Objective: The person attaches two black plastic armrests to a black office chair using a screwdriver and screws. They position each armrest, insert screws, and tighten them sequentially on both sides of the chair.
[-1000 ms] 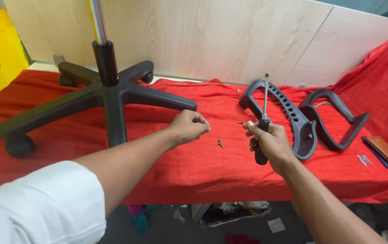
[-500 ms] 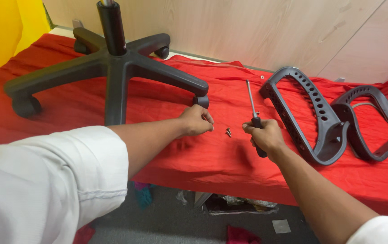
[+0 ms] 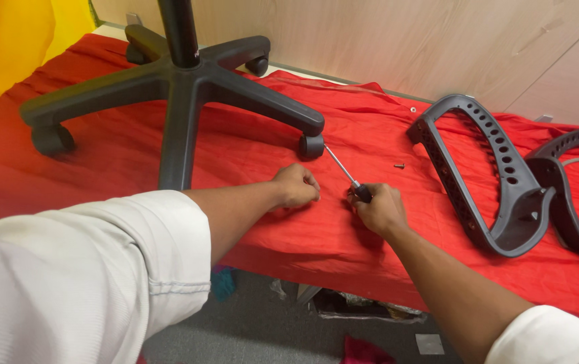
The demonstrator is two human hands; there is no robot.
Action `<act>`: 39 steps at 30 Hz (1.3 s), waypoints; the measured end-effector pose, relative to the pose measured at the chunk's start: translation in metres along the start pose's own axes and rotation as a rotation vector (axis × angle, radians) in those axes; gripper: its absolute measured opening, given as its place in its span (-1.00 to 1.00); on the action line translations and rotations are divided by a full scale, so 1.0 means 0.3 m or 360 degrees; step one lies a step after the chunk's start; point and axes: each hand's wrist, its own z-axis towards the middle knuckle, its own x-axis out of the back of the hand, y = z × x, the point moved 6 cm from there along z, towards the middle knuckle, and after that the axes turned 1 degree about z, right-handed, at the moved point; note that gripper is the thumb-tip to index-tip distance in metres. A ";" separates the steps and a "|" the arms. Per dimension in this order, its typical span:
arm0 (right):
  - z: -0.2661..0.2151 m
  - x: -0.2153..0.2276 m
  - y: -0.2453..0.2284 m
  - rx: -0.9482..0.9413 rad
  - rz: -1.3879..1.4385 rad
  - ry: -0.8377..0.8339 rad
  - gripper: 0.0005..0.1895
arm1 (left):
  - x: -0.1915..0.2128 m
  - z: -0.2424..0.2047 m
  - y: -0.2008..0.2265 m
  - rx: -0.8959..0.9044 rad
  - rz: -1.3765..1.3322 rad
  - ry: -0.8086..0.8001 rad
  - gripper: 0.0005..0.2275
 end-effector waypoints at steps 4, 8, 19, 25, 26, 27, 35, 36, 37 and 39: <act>-0.003 0.002 -0.014 0.0040 -0.0191 0.0059 -0.75 | -0.003 0.004 -0.003 -0.0013 -0.0009 0.0004 -0.83; -0.003 0.001 -0.015 -0.0020 -0.0237 0.0022 -0.76 | 0.008 0.009 0.047 -0.0130 0.0005 0.0045 -0.82; 0.013 0.163 -0.095 -0.0073 0.0919 0.0371 -0.77 | 0.366 -0.225 0.706 -0.1344 -0.0472 0.1124 -0.83; 0.097 0.364 -0.279 0.0301 0.1543 0.0480 -0.84 | 0.547 -0.467 0.994 -0.2079 -0.0167 0.1624 -0.84; 0.113 0.406 -0.311 0.0349 0.1594 0.0494 -0.84 | 0.568 -0.512 1.022 -0.2227 0.0171 0.1864 -0.85; 0.131 0.444 -0.344 0.0380 0.1643 0.0497 -0.83 | 0.579 -0.549 1.043 -0.2352 0.0525 0.2094 -0.85; 0.206 0.680 -0.562 0.0691 0.2023 0.0450 -0.81 | 0.673 -0.576 1.069 -0.1904 0.1219 0.2297 -0.38; 0.213 0.700 -0.582 0.0727 0.2061 0.0448 -0.81 | 0.673 -0.590 1.059 -0.1884 0.1232 0.2411 -0.30; 0.217 0.725 -0.597 0.0758 0.2096 0.0444 -0.82 | 0.675 -0.584 1.056 -0.1795 0.1296 0.2354 -0.27; 0.220 0.759 -0.624 0.0843 0.2148 0.0441 -0.82 | 0.684 -0.569 1.052 -0.1616 0.1417 0.2234 -0.23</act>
